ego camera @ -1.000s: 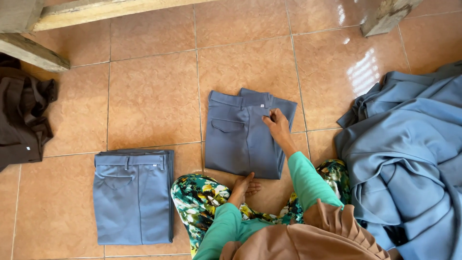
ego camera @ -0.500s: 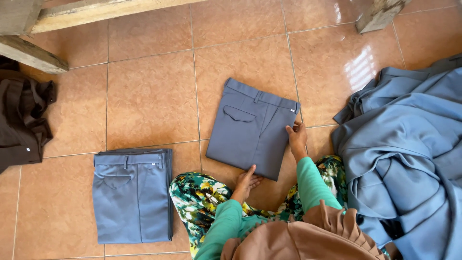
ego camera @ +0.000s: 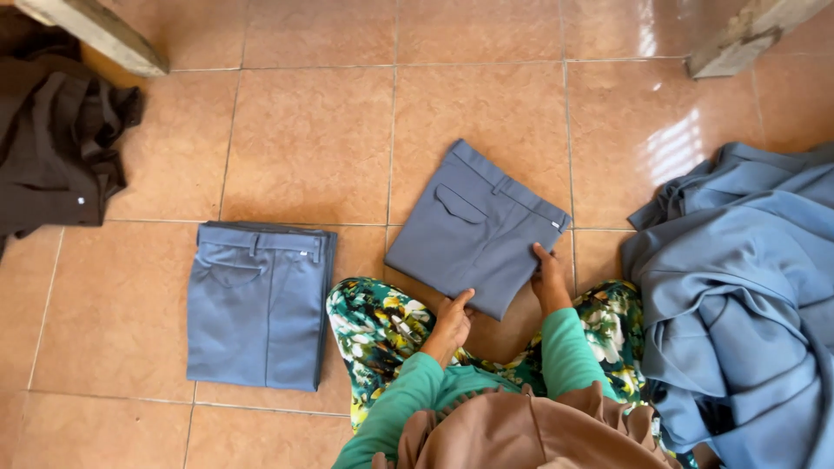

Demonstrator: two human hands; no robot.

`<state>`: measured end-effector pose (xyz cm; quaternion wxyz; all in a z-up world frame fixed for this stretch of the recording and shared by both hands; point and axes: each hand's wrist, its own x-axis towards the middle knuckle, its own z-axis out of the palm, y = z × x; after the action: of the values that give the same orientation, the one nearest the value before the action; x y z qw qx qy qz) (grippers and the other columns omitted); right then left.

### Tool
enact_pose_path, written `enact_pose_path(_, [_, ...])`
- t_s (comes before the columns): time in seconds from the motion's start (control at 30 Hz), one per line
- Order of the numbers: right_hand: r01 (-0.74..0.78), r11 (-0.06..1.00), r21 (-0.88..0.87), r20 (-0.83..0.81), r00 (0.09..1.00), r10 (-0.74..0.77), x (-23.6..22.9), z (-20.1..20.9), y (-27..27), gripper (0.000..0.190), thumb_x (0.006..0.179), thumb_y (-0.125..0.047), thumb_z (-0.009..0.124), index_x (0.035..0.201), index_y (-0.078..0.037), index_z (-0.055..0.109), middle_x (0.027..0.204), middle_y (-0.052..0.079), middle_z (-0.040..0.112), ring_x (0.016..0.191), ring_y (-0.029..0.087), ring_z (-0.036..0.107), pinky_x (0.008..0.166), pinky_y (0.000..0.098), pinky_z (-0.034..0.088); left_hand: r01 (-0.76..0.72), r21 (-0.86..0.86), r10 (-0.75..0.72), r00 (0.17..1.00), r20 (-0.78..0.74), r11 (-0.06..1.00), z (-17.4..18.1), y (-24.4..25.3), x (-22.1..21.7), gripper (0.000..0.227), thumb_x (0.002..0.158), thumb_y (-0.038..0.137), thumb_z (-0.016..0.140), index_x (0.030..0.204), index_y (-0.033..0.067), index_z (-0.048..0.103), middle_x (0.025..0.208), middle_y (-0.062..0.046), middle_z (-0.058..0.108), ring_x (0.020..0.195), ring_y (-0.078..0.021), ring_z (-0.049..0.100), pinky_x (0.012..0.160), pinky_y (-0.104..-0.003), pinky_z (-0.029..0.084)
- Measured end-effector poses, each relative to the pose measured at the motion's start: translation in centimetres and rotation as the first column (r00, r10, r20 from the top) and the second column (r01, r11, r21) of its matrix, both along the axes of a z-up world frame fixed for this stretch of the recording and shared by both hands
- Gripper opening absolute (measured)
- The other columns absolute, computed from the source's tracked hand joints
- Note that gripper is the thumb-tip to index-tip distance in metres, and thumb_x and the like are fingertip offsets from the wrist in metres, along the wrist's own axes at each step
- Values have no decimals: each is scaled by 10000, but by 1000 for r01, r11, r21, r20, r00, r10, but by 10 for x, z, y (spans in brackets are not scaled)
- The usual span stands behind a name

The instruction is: The person is sitting on the floor and folding several pairs of grey pants into neat rectangular shapes.

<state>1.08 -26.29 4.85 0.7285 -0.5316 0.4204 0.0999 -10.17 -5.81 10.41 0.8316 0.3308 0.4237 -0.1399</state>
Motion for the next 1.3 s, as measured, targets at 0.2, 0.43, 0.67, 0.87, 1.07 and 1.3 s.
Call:
enact_pose_path(0.2, [66, 983, 172, 58, 995, -77, 31, -38, -34, 592, 798, -267, 895, 1324, -169, 641, 1280, 107, 669, 1167, 286, 667, 995, 426, 556, -38, -64, 41, 998, 41, 997, -5, 31, -34, 893, 840, 188, 920, 1482, 84, 308, 1307, -158, 448, 1036, -374, 611, 816, -495, 555])
enact_pose_path(0.43, [-51, 997, 53, 227, 973, 38, 87, 71, 28, 305, 863, -177, 781, 1141, -153, 658, 1070, 12, 690, 893, 141, 675, 724, 258, 553, -85, -126, 124, 931, 343, 988, 43, 104, 6, 568, 873, 135, 790, 1346, 66, 483, 1112, -126, 621, 804, -253, 673, 633, -331, 566])
enact_pose_path(0.67, [-381, 911, 160, 581, 783, 225, 107, 224, 233, 311, 847, 10, 691, 1144, -64, 634, 1045, 49, 720, 900, 137, 689, 835, 239, 579, -314, -66, 288, 743, 604, 947, 109, 251, -23, 454, 906, 58, 695, 1340, 83, 561, 1208, -100, 664, 1001, -230, 652, 849, -369, 542])
enact_pose_path(0.87, [-653, 730, 201, 571, 684, 454, 99, 168, 413, 597, 816, -24, 860, 1313, -191, 576, 1171, 47, 664, 1153, 292, 704, 981, 561, 584, -592, 262, 404, 751, 522, 762, 148, 346, -140, 631, 917, 78, 739, 1489, 223, 514, 1334, -111, 630, 1193, -329, 640, 937, -504, 558])
enact_pose_path(1.07, [-723, 686, 82, 238, 682, 691, -15, 82, 484, 883, 791, 27, 786, 1532, -117, 330, 1606, 243, 299, 1431, 590, 301, 1100, 771, 242, -654, 336, 636, 751, 178, 678, 44, 363, -225, 810, 966, 84, 652, 1629, 280, 231, 1470, -239, 507, 1328, -496, 508, 1023, -631, 470])
enact_pose_path(1.3, [-699, 715, -24, 146, 705, 694, -13, 48, 468, 879, 760, 55, 773, 1528, -90, 370, 1594, 278, 303, 1400, 645, 276, 1044, 835, 194, -625, 448, 662, 744, 95, 639, -39, 341, -227, 874, 964, 127, 688, 1640, 219, 142, 1427, -226, 562, 1282, -424, 571, 1015, -592, 491])
